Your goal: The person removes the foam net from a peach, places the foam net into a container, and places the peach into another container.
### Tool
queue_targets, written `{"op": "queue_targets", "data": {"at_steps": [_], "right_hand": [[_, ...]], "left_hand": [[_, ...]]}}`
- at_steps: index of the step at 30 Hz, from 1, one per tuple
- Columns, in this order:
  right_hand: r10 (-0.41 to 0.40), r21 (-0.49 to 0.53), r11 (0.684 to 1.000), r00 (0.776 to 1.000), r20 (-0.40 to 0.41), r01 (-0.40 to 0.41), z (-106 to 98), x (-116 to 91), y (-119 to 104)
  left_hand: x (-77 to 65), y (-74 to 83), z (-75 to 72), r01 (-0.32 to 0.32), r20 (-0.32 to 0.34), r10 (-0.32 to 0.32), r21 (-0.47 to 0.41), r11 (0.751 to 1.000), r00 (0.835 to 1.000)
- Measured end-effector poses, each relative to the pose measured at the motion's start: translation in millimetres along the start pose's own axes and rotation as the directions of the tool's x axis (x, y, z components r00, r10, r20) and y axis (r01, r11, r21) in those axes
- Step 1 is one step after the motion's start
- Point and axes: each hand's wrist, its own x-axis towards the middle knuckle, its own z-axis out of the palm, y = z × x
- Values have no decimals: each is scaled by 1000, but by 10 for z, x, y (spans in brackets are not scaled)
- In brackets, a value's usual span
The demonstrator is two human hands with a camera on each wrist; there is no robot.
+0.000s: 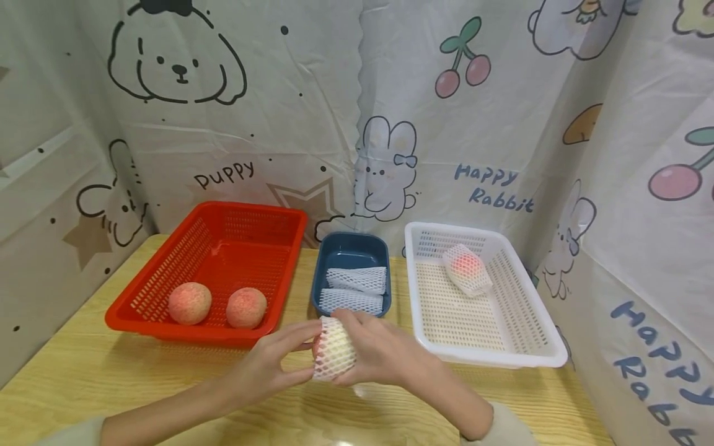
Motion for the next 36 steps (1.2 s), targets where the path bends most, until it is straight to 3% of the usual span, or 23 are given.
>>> {"op": "queue_targets", "data": {"at_steps": [3,9,19,22,30,33,36], "right_hand": [[-11,-7,1000,1000,-8,11,9,5,-14],[-44,-45,998,998,-37,43,7,27,-42],[-90,-71,994,995,-41,87,-39,79,-49],[-109,-67,992,994,-33,106,-81,94,-57],[-191,-115,977,978,-86,181,-134,141,-13],[-209,-145,971,971,-112,192,-176,179,45],[-219,-191,963,965,-147,189,-223,230,105]], "left_hand": [[19,-7,19,-3,0,3,45,999,1000],[43,5,13,53,23,-56,105,993,998],[97,-4,-2,104,53,-107,53,993,993],[109,-4,-25,93,38,-94,45,995,995],[140,-99,-148,-47,-14,49,121,992,999],[142,-144,-229,-38,-38,45,162,986,998],[134,-175,-321,19,-53,-10,178,984,999]]}}
